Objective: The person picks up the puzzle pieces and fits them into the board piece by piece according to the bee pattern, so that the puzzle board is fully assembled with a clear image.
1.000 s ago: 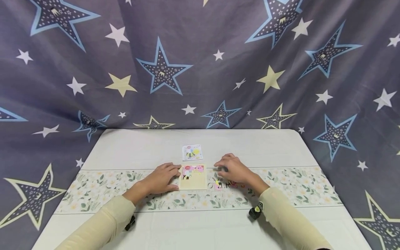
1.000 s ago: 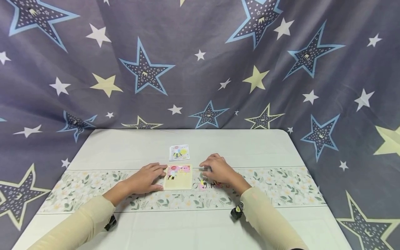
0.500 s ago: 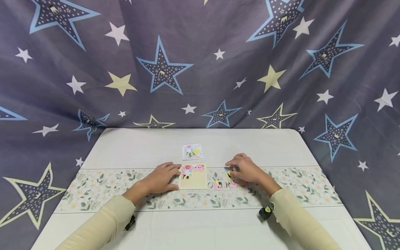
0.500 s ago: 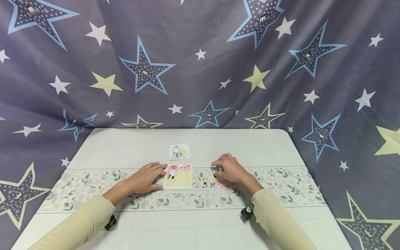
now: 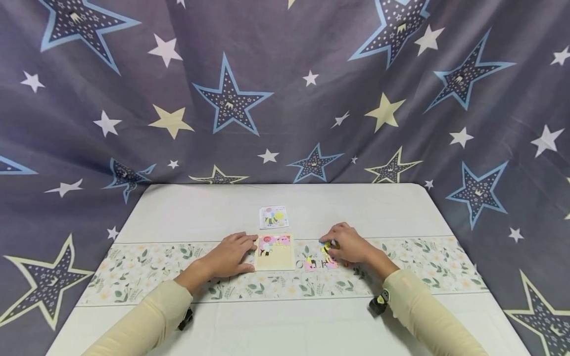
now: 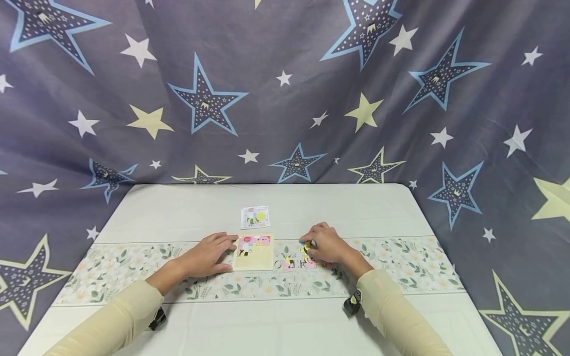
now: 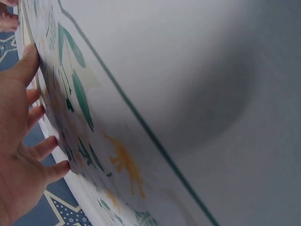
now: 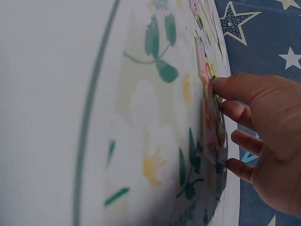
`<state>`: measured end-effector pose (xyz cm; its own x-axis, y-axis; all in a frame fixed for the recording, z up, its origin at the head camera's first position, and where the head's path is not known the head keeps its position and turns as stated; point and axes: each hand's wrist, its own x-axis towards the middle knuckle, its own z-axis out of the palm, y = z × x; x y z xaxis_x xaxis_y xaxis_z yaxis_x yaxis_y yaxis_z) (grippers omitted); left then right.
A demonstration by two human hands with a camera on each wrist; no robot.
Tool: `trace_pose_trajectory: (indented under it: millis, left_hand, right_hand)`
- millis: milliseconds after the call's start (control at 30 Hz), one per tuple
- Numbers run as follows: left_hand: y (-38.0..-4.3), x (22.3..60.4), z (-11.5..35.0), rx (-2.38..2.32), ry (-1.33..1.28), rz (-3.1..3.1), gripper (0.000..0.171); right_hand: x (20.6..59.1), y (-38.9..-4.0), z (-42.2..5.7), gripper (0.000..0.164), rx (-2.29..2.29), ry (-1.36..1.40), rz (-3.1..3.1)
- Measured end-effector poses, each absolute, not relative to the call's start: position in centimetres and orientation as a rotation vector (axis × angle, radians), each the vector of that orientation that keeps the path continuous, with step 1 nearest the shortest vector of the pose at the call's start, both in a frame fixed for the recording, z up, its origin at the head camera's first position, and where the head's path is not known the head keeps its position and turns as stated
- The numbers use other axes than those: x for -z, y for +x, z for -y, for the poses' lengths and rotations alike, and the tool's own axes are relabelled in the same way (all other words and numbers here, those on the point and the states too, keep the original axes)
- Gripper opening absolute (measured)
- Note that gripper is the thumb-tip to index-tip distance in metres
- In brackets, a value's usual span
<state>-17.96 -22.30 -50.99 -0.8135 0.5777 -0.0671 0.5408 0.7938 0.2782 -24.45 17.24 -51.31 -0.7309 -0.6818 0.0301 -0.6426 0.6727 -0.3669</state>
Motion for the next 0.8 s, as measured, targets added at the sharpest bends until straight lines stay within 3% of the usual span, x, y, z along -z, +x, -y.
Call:
trace_pose_trajectory:
  millis: [800]
  left_hand:
    - [-17.9,51.1,22.4,-0.359,0.921,-2.842,0.054]
  right_hand:
    - [51.1,-24.7,-15.9,0.032,0.641,-1.172,-2.715]
